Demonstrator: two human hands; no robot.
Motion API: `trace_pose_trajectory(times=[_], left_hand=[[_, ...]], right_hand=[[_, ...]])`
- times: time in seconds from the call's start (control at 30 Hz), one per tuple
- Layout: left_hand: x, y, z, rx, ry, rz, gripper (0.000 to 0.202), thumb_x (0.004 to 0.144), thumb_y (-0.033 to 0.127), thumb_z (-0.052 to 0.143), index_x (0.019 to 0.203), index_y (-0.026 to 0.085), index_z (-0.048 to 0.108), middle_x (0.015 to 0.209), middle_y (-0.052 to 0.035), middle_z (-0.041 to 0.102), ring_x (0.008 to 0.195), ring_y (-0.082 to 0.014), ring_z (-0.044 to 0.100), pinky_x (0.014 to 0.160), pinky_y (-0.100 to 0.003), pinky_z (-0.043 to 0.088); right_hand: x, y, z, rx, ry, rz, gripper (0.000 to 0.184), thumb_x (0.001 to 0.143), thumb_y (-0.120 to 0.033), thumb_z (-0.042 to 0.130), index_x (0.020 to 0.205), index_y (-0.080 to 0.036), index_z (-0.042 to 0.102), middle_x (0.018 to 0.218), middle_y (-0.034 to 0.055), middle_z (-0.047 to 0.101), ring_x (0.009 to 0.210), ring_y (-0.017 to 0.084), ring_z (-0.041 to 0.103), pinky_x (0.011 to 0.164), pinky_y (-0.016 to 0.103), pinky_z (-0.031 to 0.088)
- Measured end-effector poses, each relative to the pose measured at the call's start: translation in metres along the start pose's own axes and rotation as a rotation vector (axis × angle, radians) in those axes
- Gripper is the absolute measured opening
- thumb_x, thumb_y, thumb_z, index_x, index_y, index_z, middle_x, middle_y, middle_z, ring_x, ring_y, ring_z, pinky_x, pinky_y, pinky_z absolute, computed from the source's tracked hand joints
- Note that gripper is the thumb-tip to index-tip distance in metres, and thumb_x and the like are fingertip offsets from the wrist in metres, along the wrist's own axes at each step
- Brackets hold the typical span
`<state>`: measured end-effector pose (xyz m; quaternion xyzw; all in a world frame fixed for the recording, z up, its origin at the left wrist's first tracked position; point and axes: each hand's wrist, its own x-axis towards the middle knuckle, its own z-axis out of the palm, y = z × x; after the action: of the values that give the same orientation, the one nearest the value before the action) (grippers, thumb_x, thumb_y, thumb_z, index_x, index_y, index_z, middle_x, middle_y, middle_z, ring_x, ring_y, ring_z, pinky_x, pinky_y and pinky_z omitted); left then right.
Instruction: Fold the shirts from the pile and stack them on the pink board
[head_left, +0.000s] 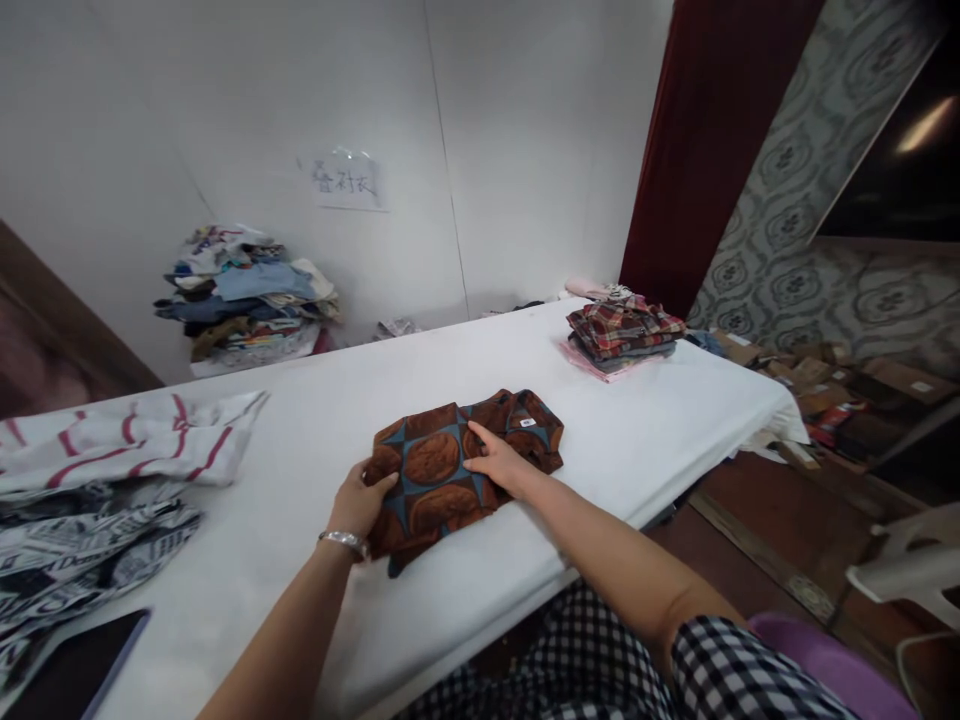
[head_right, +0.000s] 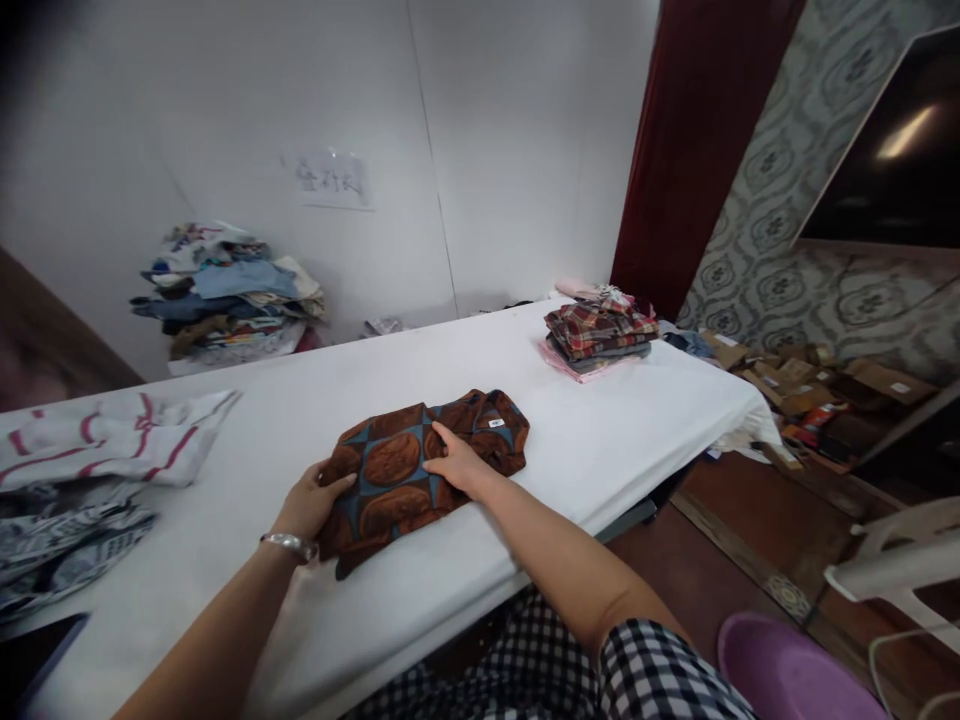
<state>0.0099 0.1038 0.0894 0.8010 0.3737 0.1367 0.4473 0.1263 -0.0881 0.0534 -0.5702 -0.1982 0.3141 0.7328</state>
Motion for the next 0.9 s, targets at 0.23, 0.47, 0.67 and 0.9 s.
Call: trace_pose_trajectory(times=[0.23, 0.47, 0.67, 0.9], left_hand=[[-0.013, 0.000, 0.000, 0.077, -0.014, 0.001, 0.049, 0.074, 0.026, 0.063, 0.120, 0.015, 0.052, 0.112, -0.0128, 0.068, 0.102, -0.0251, 0.064, 0.090, -0.038, 0.050], [0.009, -0.014, -0.024, 0.447, -0.033, 0.162, 0.063, 0.079, 0.057, 0.048, 0.125, 0.014, 0.050, 0.112, -0.0146, 0.065, 0.100, -0.0299, 0.063, 0.085, -0.042, 0.049], [0.047, 0.010, -0.019, 0.535, -0.041, 0.500, 0.050, 0.082, 0.051, 0.044, 0.115, 0.017, 0.059, 0.120, -0.0128, 0.061, 0.106, -0.0264, 0.059, 0.092, -0.037, 0.047], [0.101, 0.058, 0.042, 0.547, -0.349, 0.606, 0.063, 0.071, 0.048, 0.062, 0.125, 0.017, 0.054, 0.135, -0.0136, 0.053, 0.125, -0.0288, 0.049, 0.106, -0.037, 0.035]], right_hand=[[-0.003, -0.005, 0.004, -0.142, 0.113, -0.016, 0.079, 0.066, -0.010, 0.063, 0.139, -0.026, 0.040, 0.119, 0.0056, 0.063, 0.106, 0.022, 0.060, 0.095, 0.041, 0.047], [-0.057, -0.009, -0.013, -0.265, 0.255, -0.224, 0.053, 0.074, -0.026, 0.064, 0.126, -0.024, 0.054, 0.115, 0.0078, 0.062, 0.089, 0.017, 0.063, 0.088, 0.039, 0.050], [-0.136, -0.015, -0.014, 0.170, 0.283, 0.230, 0.058, 0.068, -0.035, 0.076, 0.119, -0.020, 0.052, 0.114, 0.0109, 0.064, 0.096, 0.023, 0.065, 0.073, 0.036, 0.056], [-0.138, -0.025, 0.018, 0.567, 0.231, 0.369, 0.035, 0.066, -0.027, 0.080, 0.093, -0.017, 0.061, 0.111, 0.0096, 0.066, 0.104, 0.023, 0.062, 0.081, 0.037, 0.055]])
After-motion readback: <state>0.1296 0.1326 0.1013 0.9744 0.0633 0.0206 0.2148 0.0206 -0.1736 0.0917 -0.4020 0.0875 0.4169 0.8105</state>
